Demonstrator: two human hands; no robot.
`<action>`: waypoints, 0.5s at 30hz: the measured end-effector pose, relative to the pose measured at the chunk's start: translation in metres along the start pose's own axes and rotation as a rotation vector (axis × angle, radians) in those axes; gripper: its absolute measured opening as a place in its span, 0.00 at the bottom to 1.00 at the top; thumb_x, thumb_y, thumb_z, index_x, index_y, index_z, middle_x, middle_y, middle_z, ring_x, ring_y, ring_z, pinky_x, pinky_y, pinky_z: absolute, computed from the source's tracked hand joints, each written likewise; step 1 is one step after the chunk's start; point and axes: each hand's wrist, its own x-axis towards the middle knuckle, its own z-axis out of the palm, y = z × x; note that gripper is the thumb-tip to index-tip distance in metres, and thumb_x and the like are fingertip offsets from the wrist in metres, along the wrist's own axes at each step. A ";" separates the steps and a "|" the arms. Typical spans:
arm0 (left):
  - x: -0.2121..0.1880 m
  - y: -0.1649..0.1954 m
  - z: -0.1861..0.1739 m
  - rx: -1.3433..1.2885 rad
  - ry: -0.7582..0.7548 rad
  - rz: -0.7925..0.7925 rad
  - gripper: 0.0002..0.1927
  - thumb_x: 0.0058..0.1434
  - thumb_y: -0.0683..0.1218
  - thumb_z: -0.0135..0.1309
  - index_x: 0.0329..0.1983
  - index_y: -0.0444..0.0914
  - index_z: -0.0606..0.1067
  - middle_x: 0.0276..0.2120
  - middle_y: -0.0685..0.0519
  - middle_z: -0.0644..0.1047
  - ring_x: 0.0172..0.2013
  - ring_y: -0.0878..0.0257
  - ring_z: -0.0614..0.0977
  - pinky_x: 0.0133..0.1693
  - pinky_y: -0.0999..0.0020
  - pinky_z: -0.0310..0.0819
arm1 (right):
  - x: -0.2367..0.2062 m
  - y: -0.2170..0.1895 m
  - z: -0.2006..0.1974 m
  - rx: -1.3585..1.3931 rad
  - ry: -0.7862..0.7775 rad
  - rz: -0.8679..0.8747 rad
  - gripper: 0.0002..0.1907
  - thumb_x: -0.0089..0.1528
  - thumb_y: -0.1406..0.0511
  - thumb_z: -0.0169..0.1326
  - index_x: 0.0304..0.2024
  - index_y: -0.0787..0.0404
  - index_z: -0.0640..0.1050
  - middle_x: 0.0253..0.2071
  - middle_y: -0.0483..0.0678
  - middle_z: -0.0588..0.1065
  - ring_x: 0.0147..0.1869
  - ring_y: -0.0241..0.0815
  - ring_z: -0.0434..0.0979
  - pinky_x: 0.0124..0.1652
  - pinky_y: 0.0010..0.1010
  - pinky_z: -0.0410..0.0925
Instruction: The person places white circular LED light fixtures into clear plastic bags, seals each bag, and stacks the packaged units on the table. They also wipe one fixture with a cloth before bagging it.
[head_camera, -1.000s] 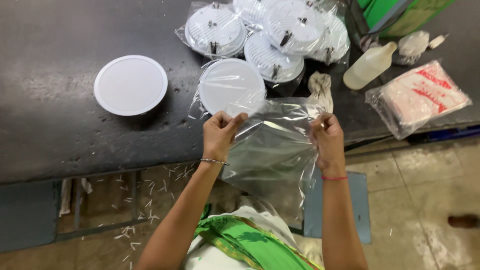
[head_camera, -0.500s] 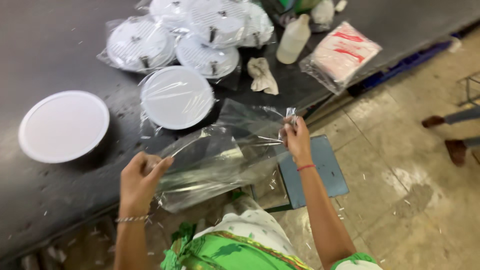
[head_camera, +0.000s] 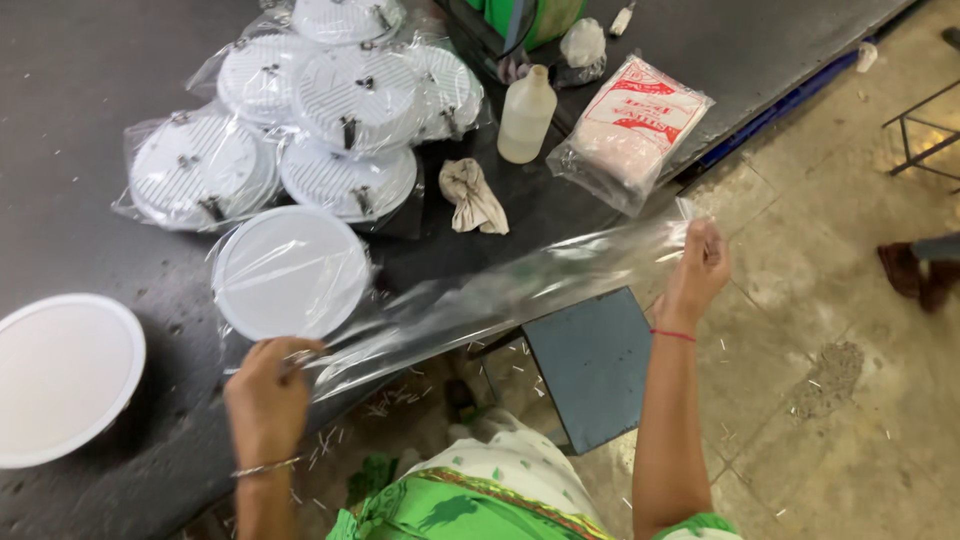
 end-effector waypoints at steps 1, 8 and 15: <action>0.006 0.000 -0.005 -0.004 -0.029 -0.111 0.15 0.60 0.33 0.55 0.43 0.43 0.84 0.42 0.50 0.83 0.31 0.67 0.80 0.36 0.69 0.75 | 0.005 0.000 0.000 -0.120 -0.064 0.036 0.17 0.69 0.65 0.58 0.56 0.70 0.78 0.52 0.52 0.77 0.54 0.39 0.75 0.55 0.30 0.69; 0.039 0.023 0.032 -0.097 -0.089 -0.258 0.11 0.64 0.35 0.56 0.44 0.42 0.83 0.42 0.52 0.83 0.28 0.63 0.79 0.31 0.67 0.73 | -0.050 0.042 0.050 -0.591 -0.764 -0.078 0.52 0.52 0.51 0.70 0.71 0.65 0.61 0.70 0.62 0.63 0.73 0.54 0.63 0.66 0.44 0.61; 0.055 0.010 0.040 -0.062 0.046 -0.182 0.14 0.64 0.32 0.55 0.46 0.42 0.83 0.45 0.51 0.82 0.31 0.66 0.81 0.34 0.71 0.75 | -0.084 0.040 0.072 -0.947 -1.002 -0.521 0.47 0.52 0.50 0.70 0.69 0.50 0.65 0.73 0.58 0.58 0.76 0.65 0.48 0.69 0.50 0.51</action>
